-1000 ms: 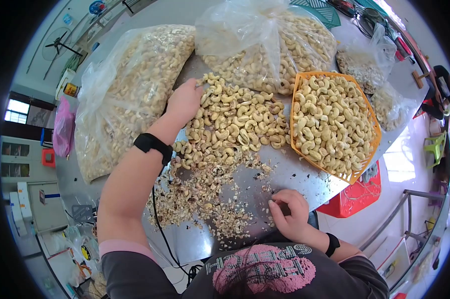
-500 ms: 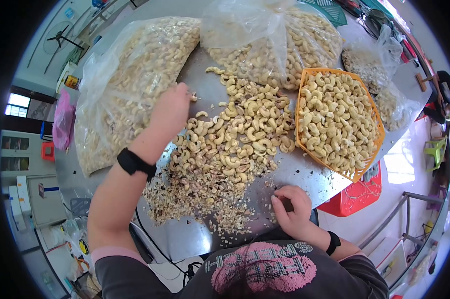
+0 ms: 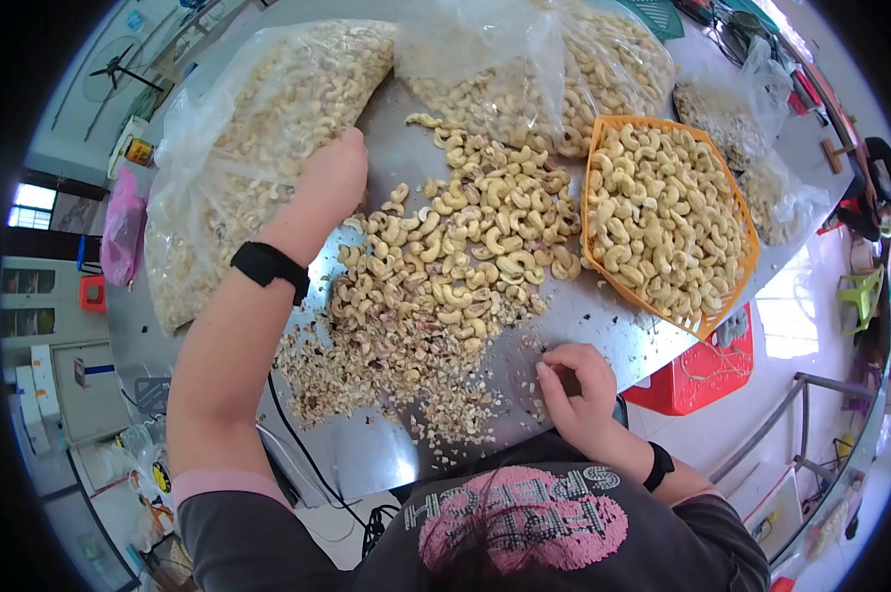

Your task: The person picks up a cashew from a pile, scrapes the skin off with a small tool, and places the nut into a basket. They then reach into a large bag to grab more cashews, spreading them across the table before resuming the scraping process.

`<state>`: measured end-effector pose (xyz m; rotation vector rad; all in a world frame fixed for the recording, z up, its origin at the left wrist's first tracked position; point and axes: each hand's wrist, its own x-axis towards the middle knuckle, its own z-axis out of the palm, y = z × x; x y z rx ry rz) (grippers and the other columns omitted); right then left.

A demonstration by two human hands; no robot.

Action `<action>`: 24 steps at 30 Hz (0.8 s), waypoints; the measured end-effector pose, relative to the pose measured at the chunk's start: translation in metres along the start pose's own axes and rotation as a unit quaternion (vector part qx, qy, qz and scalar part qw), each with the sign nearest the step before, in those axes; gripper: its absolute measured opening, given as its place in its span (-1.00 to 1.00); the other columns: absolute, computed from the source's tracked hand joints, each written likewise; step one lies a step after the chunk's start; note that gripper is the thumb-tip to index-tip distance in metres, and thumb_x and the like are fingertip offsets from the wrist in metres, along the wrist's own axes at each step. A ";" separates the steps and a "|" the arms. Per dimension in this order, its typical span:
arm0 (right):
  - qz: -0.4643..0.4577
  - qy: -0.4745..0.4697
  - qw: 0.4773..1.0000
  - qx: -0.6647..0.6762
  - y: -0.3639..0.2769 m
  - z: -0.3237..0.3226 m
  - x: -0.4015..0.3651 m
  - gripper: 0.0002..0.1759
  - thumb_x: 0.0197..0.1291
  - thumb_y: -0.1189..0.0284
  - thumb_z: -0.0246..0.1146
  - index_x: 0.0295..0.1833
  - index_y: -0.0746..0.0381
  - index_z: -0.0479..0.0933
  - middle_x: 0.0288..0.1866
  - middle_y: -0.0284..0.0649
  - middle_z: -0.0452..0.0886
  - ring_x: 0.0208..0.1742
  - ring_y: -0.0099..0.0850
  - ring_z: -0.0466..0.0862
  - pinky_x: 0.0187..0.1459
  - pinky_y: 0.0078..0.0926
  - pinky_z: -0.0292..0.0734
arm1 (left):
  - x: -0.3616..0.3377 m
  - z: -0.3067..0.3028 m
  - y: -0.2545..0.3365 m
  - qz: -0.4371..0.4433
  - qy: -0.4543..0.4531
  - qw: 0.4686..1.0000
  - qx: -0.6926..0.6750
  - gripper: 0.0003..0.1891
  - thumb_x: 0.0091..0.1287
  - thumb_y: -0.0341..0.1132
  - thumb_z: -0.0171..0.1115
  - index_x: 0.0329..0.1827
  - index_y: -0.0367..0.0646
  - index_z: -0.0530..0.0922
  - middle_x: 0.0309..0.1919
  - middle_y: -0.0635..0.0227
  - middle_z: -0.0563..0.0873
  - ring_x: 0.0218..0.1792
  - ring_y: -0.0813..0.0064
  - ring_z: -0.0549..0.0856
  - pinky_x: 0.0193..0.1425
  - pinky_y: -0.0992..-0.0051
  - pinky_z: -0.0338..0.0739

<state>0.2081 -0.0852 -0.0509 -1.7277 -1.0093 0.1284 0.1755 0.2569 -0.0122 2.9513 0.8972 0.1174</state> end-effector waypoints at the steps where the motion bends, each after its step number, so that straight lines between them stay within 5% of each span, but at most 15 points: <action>1: -0.004 0.004 1.000 -0.003 0.000 -0.001 -0.001 -0.85 -0.14 0.61 0.23 -0.39 0.27 0.43 -0.46 -0.23 0.49 -0.58 -0.44 0.47 -0.57 -0.60 0.33 | 0.001 -0.001 0.000 0.018 0.006 1.000 0.020 -0.81 0.22 -0.30 -0.10 -0.33 -0.29 0.34 -0.41 -0.04 0.54 -0.33 -0.02 0.53 -0.24 0.18 0.39; 10: 0.006 0.002 1.000 0.004 0.001 0.000 -0.003 -0.85 -0.15 0.59 0.25 -0.39 0.26 0.43 -0.45 -0.23 0.49 -0.57 -0.45 0.47 -0.58 -0.60 0.33 | 0.006 0.007 -0.018 -0.004 -0.012 0.999 -0.045 -0.75 0.22 -0.22 -0.07 -0.29 -0.27 0.35 -0.36 0.01 0.54 -0.28 0.07 0.52 -0.23 0.29 0.37; 13: 0.010 0.006 1.000 0.013 0.002 0.000 -0.003 -0.84 -0.16 0.59 0.25 -0.39 0.26 0.44 -0.45 -0.23 0.49 -0.58 -0.45 0.47 -0.58 -0.59 0.33 | -0.014 0.007 0.003 0.025 -0.082 0.996 -0.040 -0.76 0.22 -0.23 -0.07 -0.28 -0.27 0.35 -0.38 0.02 0.54 -0.29 0.07 0.52 -0.24 0.30 0.37; 15: 0.016 0.005 1.000 0.010 0.002 0.000 -0.004 -0.84 -0.16 0.59 0.25 -0.39 0.26 0.44 -0.45 -0.23 0.49 -0.58 -0.45 0.47 -0.58 -0.59 0.33 | -0.027 -0.018 0.023 0.039 -0.118 0.980 -0.154 -0.77 0.21 -0.26 -0.10 -0.33 -0.31 0.35 -0.41 -0.06 0.53 -0.28 -0.01 0.51 -0.21 0.21 0.38; 19: 0.010 -0.004 1.000 0.009 0.002 0.001 -0.002 -0.84 -0.16 0.60 0.25 -0.39 0.26 0.44 -0.45 -0.23 0.49 -0.57 -0.44 0.47 -0.56 -0.58 0.34 | -0.035 -0.008 -0.008 -0.031 -0.075 0.996 -0.031 -0.76 0.21 -0.26 -0.08 -0.34 -0.33 0.33 -0.45 -0.04 0.51 -0.33 0.00 0.51 -0.25 0.21 0.36; 24: 0.015 -0.005 1.000 0.009 0.003 0.002 -0.003 -0.83 -0.16 0.59 0.25 -0.37 0.26 0.44 -0.47 -0.22 0.48 -0.56 -0.43 0.46 -0.54 -0.58 0.34 | -0.066 -0.016 0.036 0.018 -0.053 0.988 -0.145 -0.78 0.22 -0.28 -0.08 -0.33 -0.31 0.34 -0.44 -0.03 0.53 -0.35 -0.01 0.52 -0.28 0.20 0.38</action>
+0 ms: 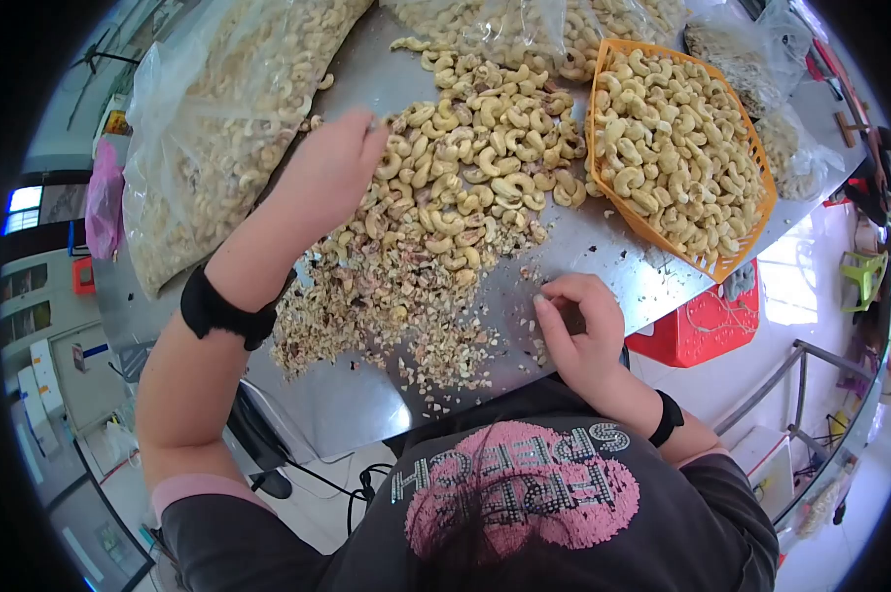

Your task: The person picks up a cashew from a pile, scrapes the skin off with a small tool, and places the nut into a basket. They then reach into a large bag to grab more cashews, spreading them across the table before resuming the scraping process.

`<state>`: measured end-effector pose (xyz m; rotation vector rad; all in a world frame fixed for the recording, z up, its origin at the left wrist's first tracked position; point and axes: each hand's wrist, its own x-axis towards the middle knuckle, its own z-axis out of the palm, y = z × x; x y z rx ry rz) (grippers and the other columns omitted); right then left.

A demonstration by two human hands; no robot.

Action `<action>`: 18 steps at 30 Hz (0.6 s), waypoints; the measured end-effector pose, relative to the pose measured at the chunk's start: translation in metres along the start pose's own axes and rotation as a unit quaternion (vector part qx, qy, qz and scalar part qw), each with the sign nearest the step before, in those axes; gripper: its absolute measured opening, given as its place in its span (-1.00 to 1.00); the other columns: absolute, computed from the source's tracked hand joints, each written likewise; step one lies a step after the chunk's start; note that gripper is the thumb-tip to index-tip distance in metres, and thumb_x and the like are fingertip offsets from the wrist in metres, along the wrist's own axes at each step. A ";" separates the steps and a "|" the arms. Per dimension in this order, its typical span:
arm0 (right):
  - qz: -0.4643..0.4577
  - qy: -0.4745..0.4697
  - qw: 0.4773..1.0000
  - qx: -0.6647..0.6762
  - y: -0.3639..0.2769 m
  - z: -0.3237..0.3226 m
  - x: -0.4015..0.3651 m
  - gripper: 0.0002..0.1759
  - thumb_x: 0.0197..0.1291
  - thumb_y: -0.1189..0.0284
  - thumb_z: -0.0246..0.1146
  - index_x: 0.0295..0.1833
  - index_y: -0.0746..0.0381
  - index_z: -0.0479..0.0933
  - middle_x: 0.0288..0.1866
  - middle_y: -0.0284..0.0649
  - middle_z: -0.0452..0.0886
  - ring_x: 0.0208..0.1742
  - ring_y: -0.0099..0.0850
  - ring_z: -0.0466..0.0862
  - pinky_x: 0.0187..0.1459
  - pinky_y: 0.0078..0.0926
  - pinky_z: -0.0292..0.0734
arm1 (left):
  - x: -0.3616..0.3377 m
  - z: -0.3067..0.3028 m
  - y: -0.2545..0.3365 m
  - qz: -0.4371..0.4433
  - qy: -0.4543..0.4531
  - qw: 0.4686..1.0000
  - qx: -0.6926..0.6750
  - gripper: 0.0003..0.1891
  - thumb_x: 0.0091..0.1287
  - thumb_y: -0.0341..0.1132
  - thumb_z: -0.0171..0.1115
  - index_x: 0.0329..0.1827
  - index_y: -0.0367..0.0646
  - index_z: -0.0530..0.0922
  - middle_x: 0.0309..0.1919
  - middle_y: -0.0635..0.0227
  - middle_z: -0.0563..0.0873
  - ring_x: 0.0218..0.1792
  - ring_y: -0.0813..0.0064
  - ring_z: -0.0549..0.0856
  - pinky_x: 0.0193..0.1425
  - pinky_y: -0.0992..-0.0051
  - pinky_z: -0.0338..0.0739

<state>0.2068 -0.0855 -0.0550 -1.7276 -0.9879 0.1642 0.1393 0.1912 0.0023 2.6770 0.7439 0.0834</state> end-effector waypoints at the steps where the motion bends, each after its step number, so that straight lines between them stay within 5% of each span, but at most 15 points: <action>1: 0.014 -0.002 1.000 0.009 -0.001 0.000 0.000 -0.83 -0.15 0.58 0.25 -0.36 0.26 0.44 -0.46 -0.22 0.48 -0.56 -0.42 0.46 -0.52 -0.59 0.34 | -0.003 -0.004 0.004 0.041 0.037 0.997 -0.047 -0.79 0.23 -0.28 -0.08 -0.34 -0.31 0.34 -0.42 -0.02 0.54 -0.35 -0.02 0.52 -0.29 0.20 0.39; 2: 0.016 -0.007 1.000 0.009 -0.003 -0.002 0.000 -0.83 -0.15 0.58 0.25 -0.36 0.26 0.44 -0.46 -0.22 0.48 -0.56 -0.42 0.46 -0.52 -0.59 0.34 | -0.005 -0.011 0.002 0.031 0.088 0.994 -0.057 -0.79 0.25 -0.27 -0.08 -0.34 -0.28 0.34 -0.37 0.22 0.61 -0.42 0.38 0.57 -0.33 0.47 0.44; 6: 0.058 -0.058 0.997 0.014 -0.015 -0.009 0.018 -0.79 -0.14 0.55 0.24 -0.30 0.24 0.43 -0.40 -0.23 0.47 -0.47 -0.40 0.46 -0.41 -0.56 0.35 | -0.040 -0.039 0.006 -0.116 -0.065 0.978 -0.160 -0.80 0.26 -0.27 -0.10 -0.35 -0.25 0.35 -0.42 0.31 0.58 -0.55 0.64 0.53 -0.55 0.63 0.39; 7: 0.037 -0.090 0.995 -0.010 -0.018 -0.010 0.025 -0.77 -0.14 0.54 0.24 -0.27 0.23 0.43 -0.37 -0.24 0.47 -0.42 -0.39 0.46 -0.34 -0.53 0.35 | -0.051 -0.039 0.003 -0.118 -0.066 0.978 -0.161 -0.80 0.26 -0.27 -0.10 -0.35 -0.25 0.35 -0.42 0.31 0.58 -0.55 0.64 0.53 -0.55 0.63 0.39; 9: 0.025 -0.138 0.988 -0.060 -0.021 -0.006 0.043 -0.71 -0.13 0.48 0.25 -0.20 0.23 0.43 -0.30 -0.25 0.47 -0.27 -0.34 0.46 -0.18 -0.46 0.33 | -0.068 -0.030 -0.003 -0.179 -0.206 0.960 -0.064 -0.80 0.25 -0.26 -0.08 -0.34 -0.25 0.35 -0.43 0.32 0.58 -0.58 0.62 0.53 -0.57 0.64 0.39; 11: -0.094 -0.156 0.971 -0.154 -0.027 0.007 0.057 -0.65 -0.13 0.41 0.26 -0.15 0.22 0.42 -0.21 -0.20 0.46 -0.11 -0.26 0.43 -0.04 -0.38 0.28 | -0.078 -0.011 -0.010 -0.154 -0.187 0.969 -0.048 -0.81 0.24 -0.27 -0.07 -0.34 -0.25 0.36 -0.45 0.34 0.57 -0.58 0.62 0.53 -0.58 0.64 0.38; 13: -0.082 -0.185 0.972 -0.122 -0.028 0.022 0.059 -0.63 -0.13 0.39 0.26 -0.13 0.22 0.41 -0.15 -0.17 0.43 -0.06 -0.23 0.40 -0.01 -0.35 0.26 | -0.082 -0.005 -0.012 -0.128 -0.166 0.977 -0.032 -0.81 0.23 -0.27 -0.07 -0.33 -0.25 0.36 -0.46 0.36 0.57 -0.58 0.63 0.52 -0.59 0.65 0.38; 15: -0.068 -0.215 0.970 -0.092 -0.033 0.030 0.055 -0.60 -0.13 0.36 0.26 -0.11 0.22 0.41 -0.10 -0.15 0.41 -0.01 -0.20 0.38 0.03 -0.31 0.24 | -0.078 -0.008 0.004 -0.136 -0.098 0.960 -0.226 -0.82 0.23 -0.29 -0.06 -0.34 -0.24 0.37 -0.49 0.39 0.56 -0.58 0.64 0.52 -0.58 0.64 0.37; 18: -0.066 -0.224 0.965 -0.117 -0.039 0.032 0.048 -0.58 -0.11 0.41 0.25 -0.05 0.20 0.40 -0.02 -0.12 0.38 0.02 -0.17 0.36 0.05 -0.32 0.24 | -0.077 -0.026 0.002 -0.131 -0.094 0.970 -0.182 -0.82 0.23 -0.29 -0.07 -0.37 -0.24 0.38 -0.43 0.38 0.56 -0.59 0.66 0.50 -0.55 0.62 0.36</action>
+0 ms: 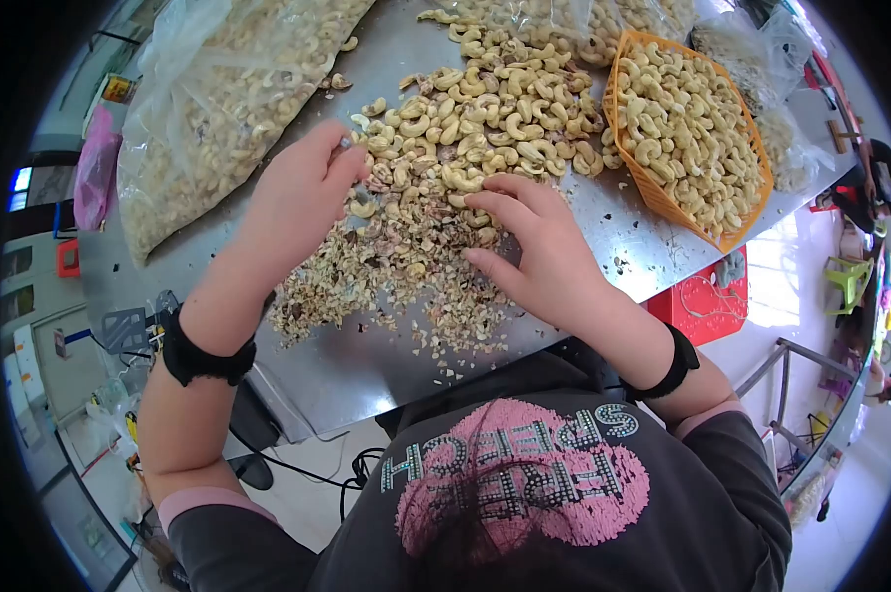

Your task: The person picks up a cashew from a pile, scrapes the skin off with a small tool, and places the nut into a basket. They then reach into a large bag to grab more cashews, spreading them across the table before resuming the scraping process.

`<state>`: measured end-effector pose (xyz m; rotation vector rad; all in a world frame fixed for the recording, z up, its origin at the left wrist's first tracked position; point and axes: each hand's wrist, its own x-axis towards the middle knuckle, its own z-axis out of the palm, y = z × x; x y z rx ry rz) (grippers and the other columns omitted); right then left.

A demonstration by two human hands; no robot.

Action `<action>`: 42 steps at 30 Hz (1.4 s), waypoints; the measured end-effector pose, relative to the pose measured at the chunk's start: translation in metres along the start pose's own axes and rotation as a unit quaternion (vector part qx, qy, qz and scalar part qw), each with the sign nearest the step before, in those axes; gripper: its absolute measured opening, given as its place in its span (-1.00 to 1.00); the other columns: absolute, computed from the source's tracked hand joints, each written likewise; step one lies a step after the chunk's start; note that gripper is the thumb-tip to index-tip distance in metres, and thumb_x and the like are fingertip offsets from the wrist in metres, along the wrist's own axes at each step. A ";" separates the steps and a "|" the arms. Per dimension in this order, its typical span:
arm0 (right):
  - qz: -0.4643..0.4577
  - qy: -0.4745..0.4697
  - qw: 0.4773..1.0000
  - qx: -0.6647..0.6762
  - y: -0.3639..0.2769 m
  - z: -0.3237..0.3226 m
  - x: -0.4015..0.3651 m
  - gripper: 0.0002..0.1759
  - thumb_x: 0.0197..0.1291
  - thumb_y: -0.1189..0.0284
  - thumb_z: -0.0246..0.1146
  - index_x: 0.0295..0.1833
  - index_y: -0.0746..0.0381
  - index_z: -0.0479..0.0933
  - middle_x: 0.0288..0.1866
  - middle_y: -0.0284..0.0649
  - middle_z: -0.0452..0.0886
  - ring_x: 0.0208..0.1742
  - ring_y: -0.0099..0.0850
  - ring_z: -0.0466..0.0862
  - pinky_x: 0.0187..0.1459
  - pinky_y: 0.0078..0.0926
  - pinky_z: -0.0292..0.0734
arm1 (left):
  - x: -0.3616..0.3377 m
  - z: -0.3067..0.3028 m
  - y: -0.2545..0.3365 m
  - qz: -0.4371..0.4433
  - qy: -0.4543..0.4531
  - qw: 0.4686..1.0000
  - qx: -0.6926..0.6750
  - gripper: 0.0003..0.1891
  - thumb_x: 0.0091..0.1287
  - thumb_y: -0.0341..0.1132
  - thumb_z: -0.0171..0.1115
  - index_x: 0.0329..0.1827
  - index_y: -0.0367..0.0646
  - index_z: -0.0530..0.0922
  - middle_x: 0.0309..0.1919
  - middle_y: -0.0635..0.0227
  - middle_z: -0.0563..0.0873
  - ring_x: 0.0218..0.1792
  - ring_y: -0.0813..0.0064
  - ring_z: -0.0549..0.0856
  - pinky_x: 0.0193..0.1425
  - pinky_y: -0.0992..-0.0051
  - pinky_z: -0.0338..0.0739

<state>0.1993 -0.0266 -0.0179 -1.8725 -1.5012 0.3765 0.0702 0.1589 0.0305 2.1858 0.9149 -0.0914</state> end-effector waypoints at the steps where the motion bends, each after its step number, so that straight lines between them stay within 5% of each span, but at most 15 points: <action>1: 0.000 0.000 1.000 -0.006 0.000 0.001 -0.002 -0.58 -0.11 0.41 0.25 -0.04 0.19 0.40 0.00 -0.12 0.37 0.03 -0.17 0.35 0.05 -0.32 0.24 | 0.000 -0.004 -0.005 0.017 -0.010 0.999 0.041 -0.83 0.22 -0.29 -0.07 -0.37 -0.23 0.39 -0.40 0.37 0.56 -0.60 0.67 0.49 -0.54 0.61 0.36; 3: 0.000 0.001 1.000 -0.014 0.000 0.002 -0.005 -0.57 -0.11 0.41 0.26 -0.03 0.18 0.39 0.01 -0.11 0.36 0.05 -0.17 0.35 0.06 -0.32 0.24 | -0.002 0.010 -0.023 0.026 -0.025 0.998 0.055 -0.85 0.22 -0.30 -0.04 -0.37 -0.22 0.38 -0.45 0.35 0.54 -0.62 0.65 0.47 -0.54 0.60 0.35; 5: 0.000 -0.005 1.000 -0.013 -0.001 0.005 -0.007 -0.60 -0.13 0.40 0.25 -0.09 0.24 0.40 -0.04 -0.11 0.38 0.01 -0.16 0.36 0.03 -0.30 0.24 | -0.007 0.026 -0.036 0.217 0.091 0.946 0.225 -0.84 0.21 -0.30 -0.01 -0.36 -0.22 0.38 -0.53 0.35 0.51 -0.63 0.63 0.47 -0.54 0.58 0.34; 6: 0.000 -0.007 1.000 -0.015 -0.002 0.005 -0.008 -0.60 -0.13 0.40 0.25 -0.09 0.24 0.40 -0.04 -0.11 0.38 0.01 -0.16 0.36 0.03 -0.30 0.24 | -0.012 0.027 -0.023 0.139 0.039 0.975 0.168 -0.81 0.20 -0.29 -0.02 -0.34 -0.27 0.36 -0.55 0.09 0.53 -0.41 0.12 0.54 -0.32 0.28 0.37; 9: -0.009 -0.012 1.000 -0.014 -0.007 0.005 -0.010 -0.60 -0.13 0.40 0.25 -0.09 0.24 0.40 -0.04 -0.11 0.38 0.01 -0.15 0.36 0.03 -0.30 0.24 | -0.018 0.025 -0.001 0.024 -0.041 0.999 -0.019 -0.81 0.20 -0.28 -0.02 -0.33 -0.27 0.36 -0.56 0.08 0.52 -0.42 0.09 0.53 -0.33 0.25 0.37; 10: -0.009 -0.011 1.000 -0.013 -0.009 0.004 -0.010 -0.60 -0.13 0.40 0.25 -0.09 0.24 0.40 -0.04 -0.11 0.39 0.00 -0.15 0.37 0.03 -0.31 0.25 | -0.016 0.026 -0.007 0.085 0.024 0.995 0.040 -0.81 0.19 -0.28 -0.02 -0.33 -0.25 0.36 -0.56 0.08 0.52 -0.43 0.09 0.53 -0.34 0.25 0.37; 14: -0.008 -0.003 1.000 -0.017 -0.011 0.004 -0.012 -0.60 -0.13 0.40 0.25 -0.10 0.25 0.40 -0.04 -0.10 0.39 -0.01 -0.15 0.38 0.03 -0.31 0.26 | -0.019 0.018 -0.012 0.074 0.011 0.991 0.107 -0.81 0.18 -0.27 -0.01 -0.31 -0.24 0.38 -0.53 0.07 0.53 -0.41 0.08 0.54 -0.32 0.25 0.38; 16: -0.001 -0.019 1.000 -0.022 -0.016 0.004 -0.012 -0.59 -0.11 0.40 0.25 -0.07 0.22 0.40 -0.01 -0.11 0.38 0.02 -0.16 0.37 0.04 -0.32 0.26 | -0.026 0.031 -0.022 0.180 0.016 0.971 0.159 -0.82 0.16 -0.28 0.02 -0.31 -0.23 0.40 -0.51 0.08 0.54 -0.40 0.07 0.54 -0.30 0.26 0.40; 19: -0.002 -0.036 0.999 -0.029 -0.017 0.004 -0.012 -0.58 -0.09 0.40 0.25 -0.04 0.19 0.40 0.02 -0.12 0.37 0.04 -0.17 0.37 0.05 -0.33 0.27 | -0.026 0.039 -0.008 0.121 -0.025 0.990 0.074 -0.84 0.15 -0.33 0.04 -0.31 -0.25 0.40 -0.50 0.15 0.51 -0.43 0.22 0.52 -0.32 0.42 0.38; 23: 0.012 -0.022 0.999 -0.034 -0.014 -0.001 -0.017 -0.57 -0.11 0.39 0.27 -0.04 0.19 0.40 0.02 -0.12 0.37 0.03 -0.16 0.37 0.03 -0.34 0.28 | -0.031 0.031 -0.002 0.176 0.039 0.981 0.071 -0.82 0.12 -0.31 0.05 -0.28 -0.22 0.44 -0.49 0.09 0.54 -0.38 0.09 0.54 -0.28 0.27 0.41; 28: 0.065 -0.080 0.991 0.081 -0.012 -0.016 -0.026 -0.71 -0.09 0.41 0.26 -0.19 0.24 0.47 -0.22 -0.15 0.50 -0.19 -0.23 0.51 -0.16 -0.44 0.40 | -0.055 0.036 0.001 0.127 -0.233 0.963 0.042 -0.86 0.14 -0.35 0.04 -0.34 -0.24 0.42 -0.47 0.14 0.51 -0.41 0.23 0.52 -0.32 0.42 0.39; 32: 0.051 -0.151 0.984 0.074 -0.008 -0.008 -0.032 -0.71 -0.09 0.43 0.26 -0.18 0.23 0.47 -0.20 -0.15 0.49 -0.18 -0.26 0.50 -0.14 -0.46 0.39 | -0.049 0.059 -0.001 0.148 -0.127 0.976 0.095 -0.88 0.15 -0.36 0.01 -0.34 -0.23 0.42 -0.50 0.19 0.53 -0.46 0.31 0.54 -0.33 0.45 0.39; 35: 0.038 0.024 0.998 0.037 -0.002 -0.010 -0.030 -0.68 -0.08 0.44 0.24 -0.13 0.24 0.46 -0.16 -0.16 0.48 -0.16 -0.34 0.48 -0.10 -0.52 0.36 | -0.046 0.046 0.015 0.090 -0.116 0.989 0.017 -0.87 0.17 -0.35 0.00 -0.33 -0.24 0.42 -0.51 0.22 0.55 -0.48 0.42 0.55 -0.34 0.47 0.40; 39: 0.126 0.030 0.989 0.073 0.008 -0.032 -0.036 -0.70 -0.04 0.45 0.22 -0.11 0.23 0.47 -0.15 -0.29 0.50 -0.16 -0.49 0.48 -0.09 -0.54 0.36 | -0.066 0.086 0.019 0.139 -0.367 0.917 -0.074 -0.87 0.18 -0.35 0.00 -0.34 -0.23 0.43 -0.51 0.29 0.57 -0.49 0.55 0.56 -0.38 0.50 0.42; 42: 0.131 0.060 0.986 0.083 0.014 -0.035 -0.045 -0.72 -0.05 0.41 0.24 -0.16 0.21 0.49 -0.25 -0.28 0.50 -0.24 -0.49 0.49 -0.18 -0.56 0.38 | -0.058 0.096 0.018 0.131 -0.282 0.950 -0.032 -0.85 0.22 -0.33 -0.04 -0.33 -0.23 0.42 -0.47 0.30 0.57 -0.48 0.55 0.56 -0.40 0.55 0.43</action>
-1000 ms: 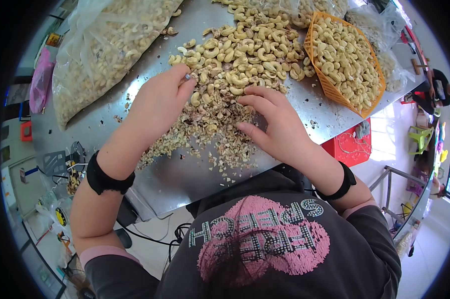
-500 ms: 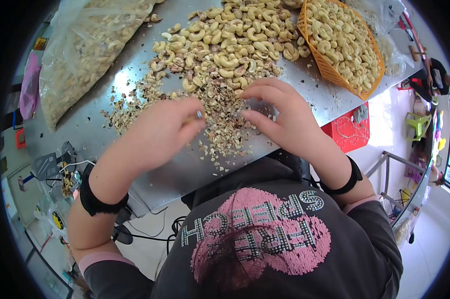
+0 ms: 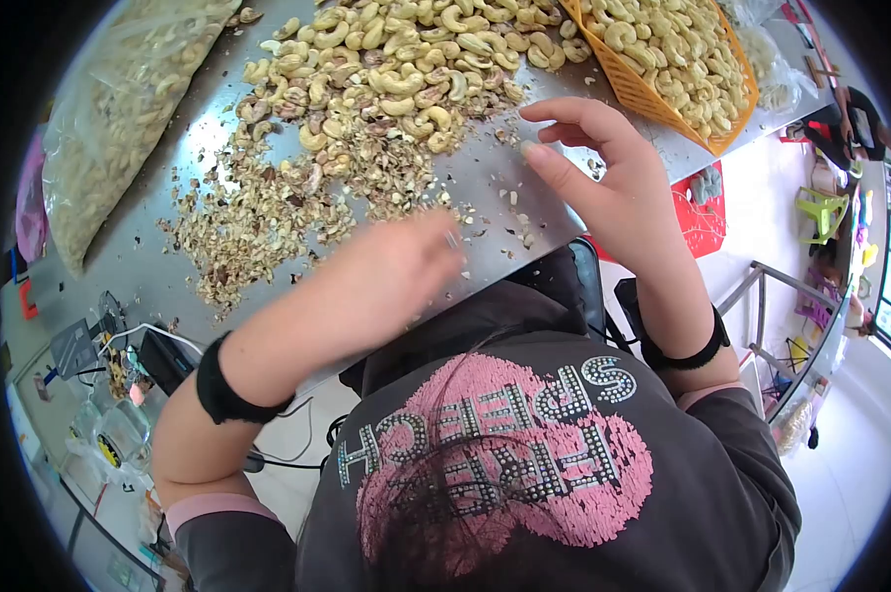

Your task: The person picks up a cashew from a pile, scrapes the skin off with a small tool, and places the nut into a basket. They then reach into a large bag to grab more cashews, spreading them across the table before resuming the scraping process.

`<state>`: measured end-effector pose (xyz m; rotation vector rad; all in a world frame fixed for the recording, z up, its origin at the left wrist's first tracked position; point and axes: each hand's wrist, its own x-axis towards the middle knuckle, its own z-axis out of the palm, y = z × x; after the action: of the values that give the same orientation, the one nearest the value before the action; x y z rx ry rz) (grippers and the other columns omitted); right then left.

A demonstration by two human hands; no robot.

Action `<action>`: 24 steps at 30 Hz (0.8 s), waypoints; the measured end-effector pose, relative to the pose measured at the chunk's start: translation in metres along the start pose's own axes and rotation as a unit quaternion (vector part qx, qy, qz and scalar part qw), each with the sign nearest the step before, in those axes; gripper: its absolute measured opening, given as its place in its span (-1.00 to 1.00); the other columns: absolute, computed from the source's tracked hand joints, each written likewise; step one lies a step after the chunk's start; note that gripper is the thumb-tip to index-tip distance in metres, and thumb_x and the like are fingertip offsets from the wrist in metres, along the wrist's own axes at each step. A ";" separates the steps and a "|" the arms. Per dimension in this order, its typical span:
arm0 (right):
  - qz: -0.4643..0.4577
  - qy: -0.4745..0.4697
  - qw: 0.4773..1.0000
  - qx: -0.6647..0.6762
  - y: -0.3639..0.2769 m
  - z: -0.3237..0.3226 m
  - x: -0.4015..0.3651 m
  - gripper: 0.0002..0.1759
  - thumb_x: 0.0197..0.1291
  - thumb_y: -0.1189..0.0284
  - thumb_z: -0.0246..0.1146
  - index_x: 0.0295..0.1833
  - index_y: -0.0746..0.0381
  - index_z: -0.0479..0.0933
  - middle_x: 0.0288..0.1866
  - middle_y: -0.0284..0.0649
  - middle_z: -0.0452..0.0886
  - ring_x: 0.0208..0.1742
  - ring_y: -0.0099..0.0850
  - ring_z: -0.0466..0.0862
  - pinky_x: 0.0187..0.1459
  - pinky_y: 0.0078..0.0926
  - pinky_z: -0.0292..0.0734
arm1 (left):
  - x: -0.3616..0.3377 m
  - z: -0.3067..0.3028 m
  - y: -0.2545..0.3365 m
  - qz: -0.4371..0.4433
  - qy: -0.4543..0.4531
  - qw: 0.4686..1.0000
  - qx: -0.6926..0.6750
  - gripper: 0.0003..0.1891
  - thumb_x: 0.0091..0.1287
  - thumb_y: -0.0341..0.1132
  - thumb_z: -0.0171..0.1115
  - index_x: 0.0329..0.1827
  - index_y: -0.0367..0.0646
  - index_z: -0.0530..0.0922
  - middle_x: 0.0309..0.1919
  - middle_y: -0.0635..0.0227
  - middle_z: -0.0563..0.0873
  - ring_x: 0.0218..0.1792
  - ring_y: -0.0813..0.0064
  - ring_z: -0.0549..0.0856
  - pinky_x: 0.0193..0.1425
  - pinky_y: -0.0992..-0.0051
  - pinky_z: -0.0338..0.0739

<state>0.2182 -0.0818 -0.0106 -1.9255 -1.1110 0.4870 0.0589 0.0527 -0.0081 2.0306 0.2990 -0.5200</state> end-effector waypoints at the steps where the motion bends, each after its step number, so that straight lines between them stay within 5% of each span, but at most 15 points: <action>1: 0.008 0.021 0.999 0.025 0.002 -0.001 -0.002 -0.73 -0.08 0.37 0.26 -0.20 0.20 0.51 -0.33 -0.22 0.50 -0.30 -0.44 0.50 -0.25 -0.55 0.39 | 0.004 -0.006 -0.003 -0.031 0.087 0.996 0.015 -0.84 0.23 -0.32 -0.06 -0.32 -0.23 0.42 -0.45 0.30 0.57 -0.48 0.55 0.56 -0.41 0.57 0.43; 3: 0.035 0.007 0.999 0.025 0.003 -0.008 -0.009 -0.74 -0.06 0.38 0.25 -0.21 0.23 0.50 -0.36 -0.23 0.51 -0.33 -0.48 0.50 -0.29 -0.57 0.40 | 0.003 -0.021 0.006 -0.039 0.138 0.990 0.016 -0.83 0.25 -0.31 -0.08 -0.32 -0.22 0.41 -0.41 0.30 0.57 -0.46 0.58 0.56 -0.41 0.60 0.43; 5: 0.061 -0.009 0.998 0.024 0.002 -0.013 -0.016 -0.75 -0.04 0.38 0.24 -0.22 0.26 0.50 -0.38 -0.24 0.51 -0.36 -0.52 0.50 -0.32 -0.60 0.40 | -0.003 -0.019 0.015 -0.058 0.084 0.981 -0.164 -0.84 0.25 -0.31 -0.08 -0.33 -0.21 0.41 -0.37 0.32 0.57 -0.45 0.61 0.55 -0.43 0.62 0.44; 7: 0.179 -0.170 0.962 0.114 -0.001 -0.016 -0.022 -0.77 0.05 0.45 0.19 -0.17 0.32 0.47 -0.29 -0.34 0.52 -0.28 -0.65 0.47 -0.22 -0.70 0.39 | -0.004 0.000 0.015 -0.058 -0.088 0.988 -0.111 -0.84 0.26 -0.29 -0.07 -0.28 -0.20 0.39 -0.43 0.34 0.57 -0.44 0.60 0.56 -0.46 0.62 0.46; 9: 0.196 -0.262 0.928 0.177 0.005 -0.002 -0.031 -0.74 0.08 0.48 0.16 -0.10 0.35 0.43 -0.23 -0.32 0.51 -0.23 -0.62 0.49 -0.18 -0.68 0.41 | -0.003 0.016 0.008 -0.021 -0.114 0.991 -0.065 -0.83 0.26 -0.28 -0.07 -0.26 -0.20 0.38 -0.46 0.35 0.57 -0.44 0.59 0.57 -0.45 0.62 0.46; 11: 0.184 -0.220 0.932 0.223 0.004 0.018 -0.031 -0.66 0.07 0.49 0.17 -0.02 0.34 0.38 -0.12 -0.27 0.48 -0.13 -0.58 0.48 -0.07 -0.63 0.40 | 0.000 0.009 0.006 -0.142 -0.064 0.957 -0.246 -0.83 0.26 -0.29 -0.08 -0.25 -0.20 0.39 -0.43 0.35 0.57 -0.42 0.58 0.56 -0.42 0.62 0.45; 13: 0.134 -0.157 0.955 0.213 0.000 0.032 -0.016 -0.64 0.07 0.49 0.17 0.01 0.34 0.36 -0.08 -0.25 0.45 -0.07 -0.56 0.45 -0.03 -0.61 0.38 | 0.004 -0.006 -0.005 -0.088 0.125 0.979 -0.135 -0.83 0.28 -0.28 -0.10 -0.23 -0.20 0.38 -0.34 0.33 0.55 -0.40 0.60 0.54 -0.38 0.63 0.44; 16: 0.059 -0.076 0.969 0.225 -0.006 0.031 -0.006 -0.62 0.06 0.51 0.17 0.03 0.35 0.33 -0.02 -0.22 0.42 0.00 -0.53 0.42 0.02 -0.57 0.36 | -0.006 -0.013 0.004 -0.056 0.246 0.950 -0.184 -0.83 0.27 -0.29 -0.09 -0.25 -0.20 0.38 -0.32 0.34 0.55 -0.39 0.60 0.55 -0.40 0.63 0.45; 18: 0.077 -0.066 0.959 0.265 -0.010 0.026 -0.006 -0.63 0.07 0.52 0.16 0.02 0.36 0.34 -0.01 -0.22 0.42 0.02 -0.53 0.40 0.02 -0.56 0.36 | -0.022 -0.002 0.013 -0.114 0.046 0.950 -0.286 -0.83 0.27 -0.28 -0.09 -0.26 -0.20 0.38 -0.34 0.36 0.57 -0.38 0.58 0.56 -0.41 0.62 0.46; 19: 0.078 -0.069 0.959 0.264 -0.008 0.026 -0.009 -0.63 0.07 0.52 0.16 0.02 0.36 0.34 -0.01 -0.22 0.42 0.02 -0.53 0.40 0.02 -0.56 0.36 | -0.023 0.004 0.010 -0.115 0.047 0.949 -0.289 -0.83 0.27 -0.28 -0.09 -0.26 -0.20 0.38 -0.34 0.36 0.57 -0.38 0.58 0.56 -0.41 0.62 0.46; 21: 0.112 -0.035 0.955 0.273 -0.004 0.026 -0.016 -0.68 0.00 0.37 0.21 -0.10 0.26 0.45 -0.27 -0.22 0.54 -0.25 -0.52 0.53 -0.18 -0.58 0.43 | -0.024 0.020 -0.002 -0.080 -0.113 0.984 -0.109 -0.82 0.28 -0.28 -0.10 -0.25 -0.21 0.38 -0.39 0.36 0.58 -0.39 0.57 0.57 -0.40 0.61 0.47; 23: 0.133 -0.087 0.945 0.287 -0.005 0.021 -0.022 -0.69 0.01 0.37 0.21 -0.12 0.28 0.46 -0.30 -0.23 0.54 -0.28 -0.54 0.52 -0.21 -0.60 0.43 | -0.020 0.011 -0.007 -0.160 0.042 0.955 -0.247 -0.83 0.28 -0.27 -0.08 -0.23 -0.20 0.36 -0.42 0.36 0.58 -0.40 0.58 0.57 -0.39 0.61 0.48; 24: 0.152 -0.134 0.932 0.300 -0.005 0.019 -0.024 -0.70 0.02 0.37 0.21 -0.14 0.30 0.47 -0.33 -0.24 0.55 -0.31 -0.57 0.52 -0.23 -0.63 0.43 | -0.016 0.003 -0.011 -0.122 0.164 0.950 -0.237 -0.82 0.28 -0.27 -0.08 -0.24 -0.20 0.36 -0.42 0.36 0.58 -0.40 0.59 0.57 -0.39 0.62 0.47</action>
<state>0.1899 -0.0917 -0.0196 -1.5055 -0.7029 1.1467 0.0396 0.0554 -0.0102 1.6067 0.8049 -0.2221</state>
